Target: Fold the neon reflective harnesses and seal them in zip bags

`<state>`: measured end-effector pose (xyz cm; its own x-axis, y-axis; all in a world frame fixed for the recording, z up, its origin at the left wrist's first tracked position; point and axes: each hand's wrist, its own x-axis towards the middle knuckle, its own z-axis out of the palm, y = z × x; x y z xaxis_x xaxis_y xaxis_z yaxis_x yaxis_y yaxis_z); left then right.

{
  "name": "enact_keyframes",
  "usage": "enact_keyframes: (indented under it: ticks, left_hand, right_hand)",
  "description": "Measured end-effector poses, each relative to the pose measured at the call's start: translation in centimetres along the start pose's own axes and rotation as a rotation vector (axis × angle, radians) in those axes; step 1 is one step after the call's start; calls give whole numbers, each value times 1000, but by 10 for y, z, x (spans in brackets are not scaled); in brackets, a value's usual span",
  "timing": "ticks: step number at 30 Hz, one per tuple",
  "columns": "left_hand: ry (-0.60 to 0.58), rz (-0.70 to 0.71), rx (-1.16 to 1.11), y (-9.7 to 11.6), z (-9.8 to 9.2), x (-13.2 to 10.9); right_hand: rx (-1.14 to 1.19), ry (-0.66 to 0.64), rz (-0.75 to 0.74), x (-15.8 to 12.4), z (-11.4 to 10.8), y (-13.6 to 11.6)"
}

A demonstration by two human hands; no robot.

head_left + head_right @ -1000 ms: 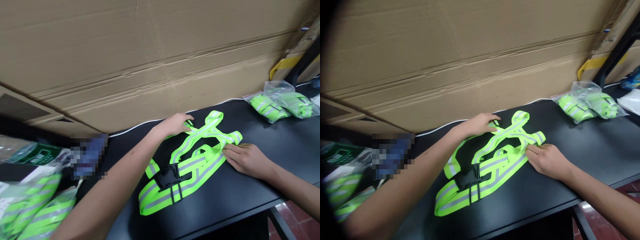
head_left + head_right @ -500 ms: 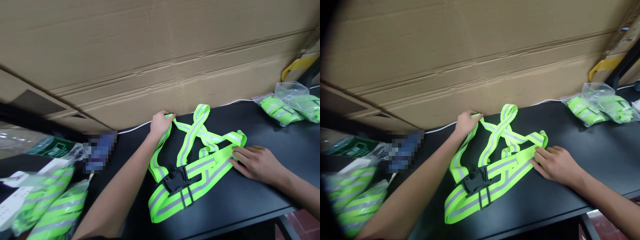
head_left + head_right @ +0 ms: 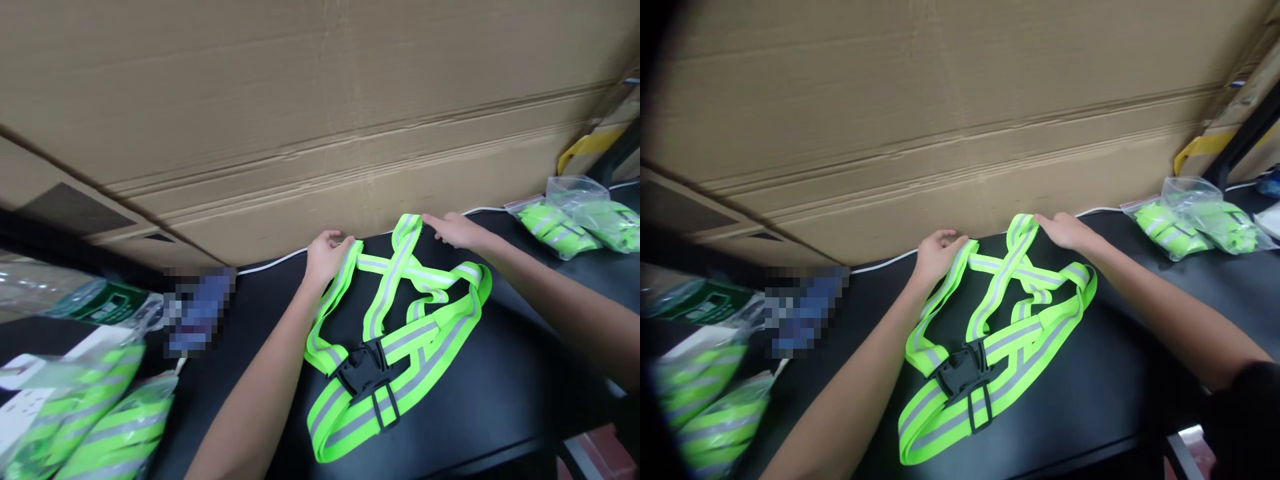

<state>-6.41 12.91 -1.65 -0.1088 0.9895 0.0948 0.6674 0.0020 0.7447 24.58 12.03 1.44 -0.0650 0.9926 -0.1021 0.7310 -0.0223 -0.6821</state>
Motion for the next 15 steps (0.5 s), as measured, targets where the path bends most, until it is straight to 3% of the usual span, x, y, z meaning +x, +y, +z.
enact_keyframes:
  ticks: [3,9,15]
  left_hand:
    - [-118,14,-7,0,-7,-2]
    - [-192,10,-199,-3,-1,-3]
    - [-205,-73,-644,0,12,-4]
  right_hand:
    - [84,-89,-23,33,7,0]
    - [247,-212,-173,35,17,-4]
    - [451,-107,-180,48,35,12]
